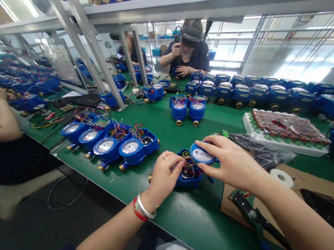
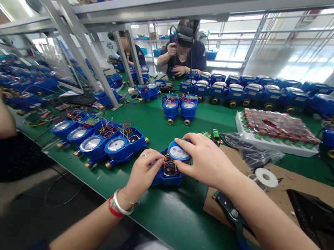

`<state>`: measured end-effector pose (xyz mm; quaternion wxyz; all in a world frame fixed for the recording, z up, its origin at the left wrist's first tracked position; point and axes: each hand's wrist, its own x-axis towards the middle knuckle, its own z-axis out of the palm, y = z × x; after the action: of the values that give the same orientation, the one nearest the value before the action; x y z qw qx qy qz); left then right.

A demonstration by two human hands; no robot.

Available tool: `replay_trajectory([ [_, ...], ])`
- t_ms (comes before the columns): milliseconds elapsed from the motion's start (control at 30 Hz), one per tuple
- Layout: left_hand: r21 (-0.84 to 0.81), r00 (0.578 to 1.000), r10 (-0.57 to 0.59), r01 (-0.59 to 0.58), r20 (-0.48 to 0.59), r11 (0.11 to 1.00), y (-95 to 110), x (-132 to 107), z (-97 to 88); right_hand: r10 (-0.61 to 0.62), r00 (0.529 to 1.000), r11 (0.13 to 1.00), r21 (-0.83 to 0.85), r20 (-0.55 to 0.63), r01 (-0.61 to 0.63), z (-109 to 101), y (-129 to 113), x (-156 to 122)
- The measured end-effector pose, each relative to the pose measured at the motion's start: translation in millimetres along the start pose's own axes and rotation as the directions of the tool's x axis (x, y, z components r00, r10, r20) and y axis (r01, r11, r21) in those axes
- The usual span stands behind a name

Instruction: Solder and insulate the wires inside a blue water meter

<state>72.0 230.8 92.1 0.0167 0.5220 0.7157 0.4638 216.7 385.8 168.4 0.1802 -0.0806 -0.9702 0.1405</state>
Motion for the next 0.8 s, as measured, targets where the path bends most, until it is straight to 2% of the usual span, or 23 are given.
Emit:
replay_trajectory([
  [167,-0.017,1.0,-0.001,0.001,0.003,1.0,0,0,-0.3,0.086,0.996,0.996,0.003,-0.015,-0.086,-24,20,-11],
  [233,-0.021,1.0,-0.002,0.002,0.002,1.0,-1,0,-0.2,0.161,0.987,0.983,0.089,-0.014,-0.159,-29,30,-14],
  [300,-0.026,1.0,-0.003,0.003,0.003,1.0,-1,0,-0.2,0.274,0.962,0.93,0.252,0.002,-0.266,-28,40,-15],
  [367,-0.031,1.0,0.001,-0.001,0.005,1.0,-1,0,-0.5,0.402,0.915,0.783,0.514,0.012,-0.351,-21,52,-14],
  [400,-0.034,1.0,0.005,-0.005,0.006,0.999,-1,0,-0.6,0.461,0.887,0.66,0.66,0.02,-0.358,-17,59,-13],
  [467,-0.035,1.0,0.013,-0.013,0.006,0.999,0,0,-0.9,0.543,0.838,0.364,0.884,0.053,-0.292,-7,73,-9],
  [533,-0.032,1.0,0.014,-0.014,0.007,0.999,0,-1,-0.9,0.583,0.793,0.075,0.961,0.175,-0.267,3,88,-4],
  [600,-0.026,1.0,0.011,-0.011,0.01,1.0,0,-1,-0.6,0.605,0.714,-0.127,0.928,0.353,-0.352,16,103,2],
  [633,-0.023,1.0,0.01,-0.01,0.011,1.0,0,-1,-0.5,0.619,0.657,-0.19,0.893,0.431,-0.407,24,110,5],
  [700,-0.02,1.0,0.01,-0.01,0.01,1.0,-1,-1,0.0,0.655,0.569,-0.231,0.849,0.497,-0.475,43,121,12],
  [800,-0.011,1.0,0.002,-0.002,0.007,1.0,-1,-1,0.5,0.706,0.518,-0.208,0.841,0.483,-0.5,73,129,25],
])
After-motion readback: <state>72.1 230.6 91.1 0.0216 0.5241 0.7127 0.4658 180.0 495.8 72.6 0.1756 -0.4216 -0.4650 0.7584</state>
